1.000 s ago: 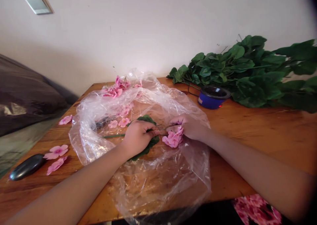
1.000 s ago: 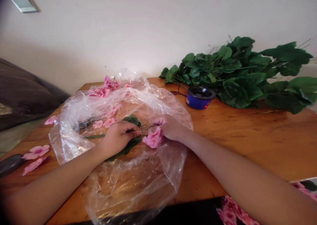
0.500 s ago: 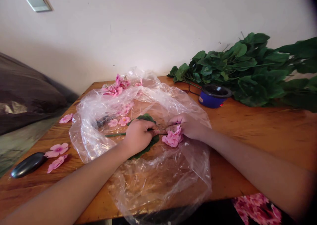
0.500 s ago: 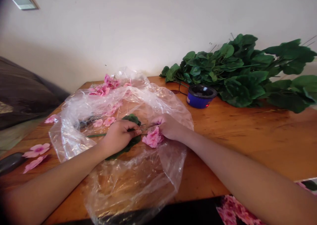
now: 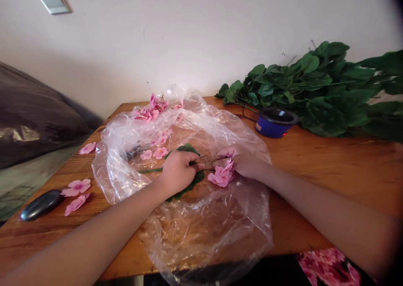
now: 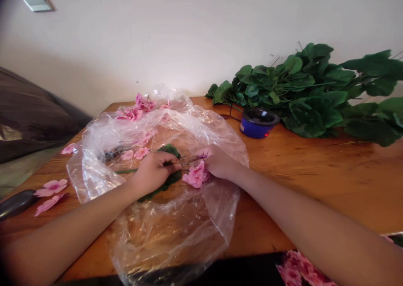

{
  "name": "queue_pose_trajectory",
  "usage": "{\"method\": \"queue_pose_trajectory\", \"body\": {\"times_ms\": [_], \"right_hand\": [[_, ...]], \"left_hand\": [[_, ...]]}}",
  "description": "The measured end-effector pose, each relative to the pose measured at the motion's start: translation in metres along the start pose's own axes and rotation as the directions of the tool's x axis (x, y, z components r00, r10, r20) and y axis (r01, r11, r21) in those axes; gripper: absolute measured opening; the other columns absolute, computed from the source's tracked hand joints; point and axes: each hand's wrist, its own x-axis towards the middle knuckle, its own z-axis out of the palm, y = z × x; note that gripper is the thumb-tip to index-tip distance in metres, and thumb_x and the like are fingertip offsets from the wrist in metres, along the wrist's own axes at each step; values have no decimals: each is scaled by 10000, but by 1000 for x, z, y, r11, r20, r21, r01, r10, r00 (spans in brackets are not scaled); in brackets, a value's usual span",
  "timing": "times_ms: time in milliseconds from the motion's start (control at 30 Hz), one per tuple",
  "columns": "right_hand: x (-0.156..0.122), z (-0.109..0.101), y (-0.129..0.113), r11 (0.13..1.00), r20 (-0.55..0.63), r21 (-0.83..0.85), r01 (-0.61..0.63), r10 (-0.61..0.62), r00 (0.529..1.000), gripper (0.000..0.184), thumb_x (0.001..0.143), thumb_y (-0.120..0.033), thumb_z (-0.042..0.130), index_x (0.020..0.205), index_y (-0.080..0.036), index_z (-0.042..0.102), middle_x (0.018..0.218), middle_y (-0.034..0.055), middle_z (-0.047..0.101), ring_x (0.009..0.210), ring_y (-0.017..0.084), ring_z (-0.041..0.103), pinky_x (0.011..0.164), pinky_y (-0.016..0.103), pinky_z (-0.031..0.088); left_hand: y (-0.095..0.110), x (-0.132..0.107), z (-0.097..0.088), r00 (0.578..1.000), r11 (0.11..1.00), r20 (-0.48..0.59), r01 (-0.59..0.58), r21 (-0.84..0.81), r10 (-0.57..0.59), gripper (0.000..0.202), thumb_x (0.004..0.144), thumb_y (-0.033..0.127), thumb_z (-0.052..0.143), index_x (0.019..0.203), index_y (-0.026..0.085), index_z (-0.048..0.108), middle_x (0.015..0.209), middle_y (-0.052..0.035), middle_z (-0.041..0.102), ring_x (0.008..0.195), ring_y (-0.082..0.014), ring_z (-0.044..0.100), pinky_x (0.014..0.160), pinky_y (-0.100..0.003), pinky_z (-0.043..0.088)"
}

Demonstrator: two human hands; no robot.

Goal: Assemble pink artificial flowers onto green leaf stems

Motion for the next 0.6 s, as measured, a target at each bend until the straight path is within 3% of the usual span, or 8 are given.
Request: {"method": "queue_pose_trajectory", "body": {"times_ms": [267, 500, 600], "right_hand": [[3, 3, 5, 999, -71, 38, 8, -5, 997, 188, 741, -328, 686, 746, -149, 744, 578, -15, 591, 523, 94, 453, 493, 214, 342], [2, 5, 2, 999, -79, 44, -1, 5, 997, 172, 724, -322, 697, 746, -158, 744, 567, -29, 584, 497, 86, 425, 513, 230, 347], [4, 5, 4, 1000, -31, 18, 1, -1, 1000, 157, 721, -306, 681, 692, -158, 725, 575, -21, 596, 504, 94, 442, 508, 236, 334]], "left_hand": [[-5, 0, 3, 999, 996, -28, 32, -80, -35, 126, 809, 205, 641, 717, 184, 724, 695, -4, 672, 655, -141, 581, 625, -237, 419], [-3, 1, 4, 998, 993, -19, 54, -105, -56, 129, 799, 188, 638, 726, 183, 745, 708, -9, 692, 671, -151, 605, 639, -243, 443], [-4, 2, 4, 997, 989, -35, 61, -138, -66, 135, 786, 155, 628, 726, 189, 744, 732, -3, 709, 693, -150, 624, 658, -240, 455]]}}
